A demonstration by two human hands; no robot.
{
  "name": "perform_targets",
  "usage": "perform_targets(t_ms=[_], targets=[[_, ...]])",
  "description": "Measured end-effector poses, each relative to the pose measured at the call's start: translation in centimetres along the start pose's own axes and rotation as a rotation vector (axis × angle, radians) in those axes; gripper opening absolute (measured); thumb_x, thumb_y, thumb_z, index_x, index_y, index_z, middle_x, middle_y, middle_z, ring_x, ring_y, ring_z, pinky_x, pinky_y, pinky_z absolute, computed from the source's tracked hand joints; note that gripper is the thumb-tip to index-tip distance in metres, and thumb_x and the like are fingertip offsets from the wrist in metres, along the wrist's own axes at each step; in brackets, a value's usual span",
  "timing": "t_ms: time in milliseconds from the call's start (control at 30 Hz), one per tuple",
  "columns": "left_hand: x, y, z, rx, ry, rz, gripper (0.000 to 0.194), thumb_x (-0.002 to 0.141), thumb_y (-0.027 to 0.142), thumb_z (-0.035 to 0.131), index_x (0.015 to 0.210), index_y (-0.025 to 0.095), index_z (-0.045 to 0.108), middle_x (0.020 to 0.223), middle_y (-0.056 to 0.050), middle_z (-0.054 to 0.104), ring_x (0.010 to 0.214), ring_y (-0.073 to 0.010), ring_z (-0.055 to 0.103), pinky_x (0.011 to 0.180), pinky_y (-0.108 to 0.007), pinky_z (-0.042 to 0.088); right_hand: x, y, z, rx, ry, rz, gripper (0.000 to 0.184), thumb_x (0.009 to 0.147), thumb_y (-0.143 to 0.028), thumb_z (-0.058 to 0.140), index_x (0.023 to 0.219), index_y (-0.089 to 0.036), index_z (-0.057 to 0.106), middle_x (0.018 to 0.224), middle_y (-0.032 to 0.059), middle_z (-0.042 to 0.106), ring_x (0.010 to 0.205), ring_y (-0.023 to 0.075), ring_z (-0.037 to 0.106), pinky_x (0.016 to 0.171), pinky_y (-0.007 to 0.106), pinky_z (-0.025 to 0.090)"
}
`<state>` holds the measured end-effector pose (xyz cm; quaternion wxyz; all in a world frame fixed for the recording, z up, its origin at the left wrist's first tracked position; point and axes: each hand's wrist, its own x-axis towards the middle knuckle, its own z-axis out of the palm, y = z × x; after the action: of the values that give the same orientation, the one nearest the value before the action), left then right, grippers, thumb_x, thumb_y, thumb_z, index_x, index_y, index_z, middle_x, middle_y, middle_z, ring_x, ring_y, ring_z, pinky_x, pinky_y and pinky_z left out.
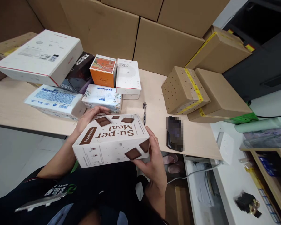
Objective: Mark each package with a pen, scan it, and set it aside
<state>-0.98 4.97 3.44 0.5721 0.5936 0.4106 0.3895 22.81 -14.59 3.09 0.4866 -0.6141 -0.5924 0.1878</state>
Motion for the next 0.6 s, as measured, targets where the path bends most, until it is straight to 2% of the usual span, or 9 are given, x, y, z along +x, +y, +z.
perform_targets(t_ms=[67,167,300,400,500,600], targets=[[-0.1,-0.4,0.3,-0.019,0.030,-0.003,0.046,0.096,0.058,0.047,0.097,0.021,0.075,0.097,-0.008,0.073,0.087,-0.0214,0.065,0.076,-0.033,0.052,0.7,0.0,-0.4,-0.030,0.032,-0.006,0.097,0.072,-0.048,0.085,0.154,-0.031,0.035,0.154,0.0115,0.049,0.144,0.0349,0.046,0.115,0.058,0.044],[-0.6,-0.7,1.1,-0.029,0.167,0.073,0.049,0.093,0.063,0.053,0.088,0.020,0.075,0.085,-0.007,0.070,0.071,-0.0173,0.060,0.061,-0.029,0.048,1.7,0.2,-0.4,-0.074,0.095,-0.038,0.095,0.073,-0.062,0.080,0.152,-0.028,0.041,0.149,0.0131,0.055,0.140,0.0358,0.050,0.113,0.057,0.046],[-1.6,-0.7,2.0,-0.148,0.293,0.171,0.045,0.094,0.061,0.056,0.082,0.021,0.072,0.073,-0.003,0.065,0.065,-0.0148,0.059,0.057,-0.027,0.045,3.0,0.4,0.4,-0.056,0.139,-0.071,0.093,0.073,-0.074,0.072,0.148,-0.027,0.047,0.148,0.0137,0.055,0.139,0.0364,0.051,0.112,0.056,0.046],[-2.5,-0.8,2.3,-0.244,0.328,0.239,0.042,0.092,0.060,0.060,0.086,0.021,0.071,0.081,-0.004,0.069,0.073,-0.0164,0.063,0.064,-0.028,0.050,3.3,0.7,0.8,0.007,0.124,-0.012,0.095,0.074,-0.076,0.069,0.150,-0.027,0.044,0.153,0.0137,0.049,0.142,0.0356,0.047,0.115,0.056,0.042],[-3.6,-1.5,2.3,-0.287,0.363,0.365,0.046,0.088,0.066,0.059,0.096,0.022,0.070,0.096,-0.007,0.071,0.087,-0.0211,0.067,0.076,-0.034,0.055,3.1,1.0,0.9,0.081,0.059,0.067,0.097,0.077,-0.074,0.068,0.155,-0.028,0.036,0.160,0.0124,0.042,0.146,0.0340,0.043,0.118,0.054,0.039],[-4.9,-2.2,2.0,-0.218,0.298,0.502,0.056,0.079,0.072,0.065,0.113,0.027,0.064,0.114,-0.008,0.068,0.108,-0.0278,0.065,0.093,-0.044,0.055,2.9,0.8,0.8,0.158,-0.007,0.111,0.090,0.082,-0.069,0.066,0.157,-0.030,0.034,0.159,0.0097,0.045,0.145,0.0312,0.046,0.118,0.052,0.040]])
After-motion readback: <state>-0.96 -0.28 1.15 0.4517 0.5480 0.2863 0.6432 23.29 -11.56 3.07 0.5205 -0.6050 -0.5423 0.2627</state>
